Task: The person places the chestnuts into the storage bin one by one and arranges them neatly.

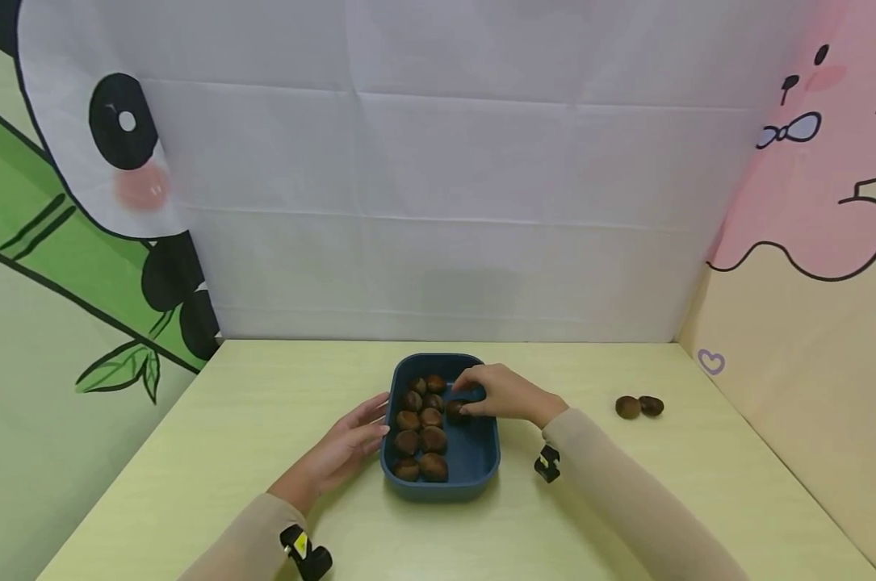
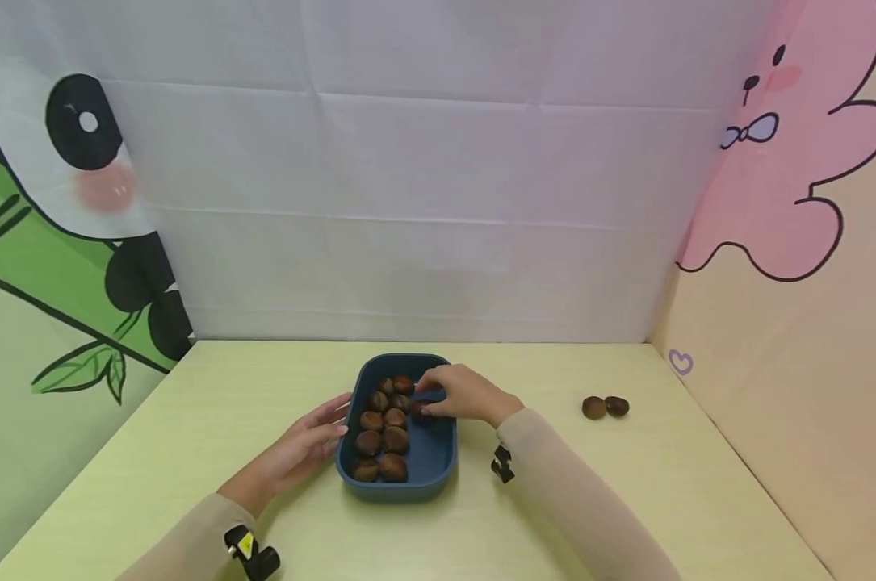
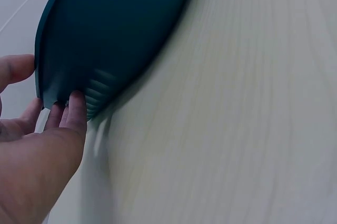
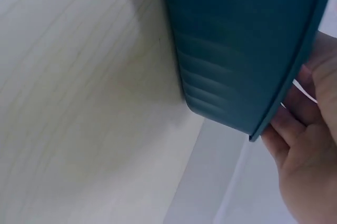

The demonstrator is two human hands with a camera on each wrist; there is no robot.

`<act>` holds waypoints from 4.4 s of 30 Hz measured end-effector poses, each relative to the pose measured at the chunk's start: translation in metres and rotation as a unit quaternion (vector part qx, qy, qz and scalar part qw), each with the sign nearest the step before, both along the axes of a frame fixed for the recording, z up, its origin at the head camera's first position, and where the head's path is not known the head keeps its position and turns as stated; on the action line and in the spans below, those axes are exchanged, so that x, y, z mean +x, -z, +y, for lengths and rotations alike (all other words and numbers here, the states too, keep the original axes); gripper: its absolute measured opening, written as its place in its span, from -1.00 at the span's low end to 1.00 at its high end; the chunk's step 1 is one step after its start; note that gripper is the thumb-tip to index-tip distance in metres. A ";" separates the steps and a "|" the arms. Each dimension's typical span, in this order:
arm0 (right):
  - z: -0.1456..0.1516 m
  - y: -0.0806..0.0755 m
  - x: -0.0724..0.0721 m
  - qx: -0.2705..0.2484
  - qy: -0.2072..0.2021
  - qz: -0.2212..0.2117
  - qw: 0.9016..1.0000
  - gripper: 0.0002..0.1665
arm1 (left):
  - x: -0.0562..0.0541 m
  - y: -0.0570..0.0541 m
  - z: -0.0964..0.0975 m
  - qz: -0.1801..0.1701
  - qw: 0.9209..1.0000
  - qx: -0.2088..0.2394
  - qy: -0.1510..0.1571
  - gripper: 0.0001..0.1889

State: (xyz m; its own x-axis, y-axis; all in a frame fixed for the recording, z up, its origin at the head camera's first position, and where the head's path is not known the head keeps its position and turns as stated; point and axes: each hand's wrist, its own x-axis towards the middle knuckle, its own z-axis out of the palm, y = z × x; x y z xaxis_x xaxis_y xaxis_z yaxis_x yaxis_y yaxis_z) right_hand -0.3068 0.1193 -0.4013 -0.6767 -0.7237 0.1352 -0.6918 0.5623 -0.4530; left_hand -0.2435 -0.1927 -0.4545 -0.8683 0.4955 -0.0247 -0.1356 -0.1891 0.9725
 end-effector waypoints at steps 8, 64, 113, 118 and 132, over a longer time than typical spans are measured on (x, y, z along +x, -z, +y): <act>0.036 -0.014 0.008 -0.034 0.043 0.037 0.998 -0.58 | -0.001 0.000 0.003 0.001 1.000 0.000 0.000 -0.29; 0.274 0.034 0.051 -0.059 0.339 -0.046 0.938 -0.48 | -0.003 0.003 0.002 -0.004 1.000 0.004 -0.004 -0.26; 0.022 -0.020 0.029 -0.042 -0.028 -0.022 0.998 -0.62 | -0.002 0.002 0.003 0.003 1.000 -0.009 -0.005 -0.28; 0.010 -0.010 0.028 0.010 -0.040 -0.032 0.999 -0.65 | -0.002 0.002 0.003 0.001 1.000 -0.007 -0.004 -0.28; -0.004 0.002 0.025 0.075 -0.046 -0.013 0.996 -0.67 | -0.001 0.001 0.003 0.005 1.000 -0.014 -0.005 -0.28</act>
State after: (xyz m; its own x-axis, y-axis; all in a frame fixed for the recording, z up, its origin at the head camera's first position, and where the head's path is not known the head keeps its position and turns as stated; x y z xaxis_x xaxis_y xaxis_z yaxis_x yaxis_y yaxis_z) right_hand -0.2819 0.1149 -0.4036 -0.6081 -0.7939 0.0041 -0.7327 0.5592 -0.3879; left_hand -0.2444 -0.1899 -0.4554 -0.8733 0.4863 -0.0293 -0.1241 -0.1638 0.9787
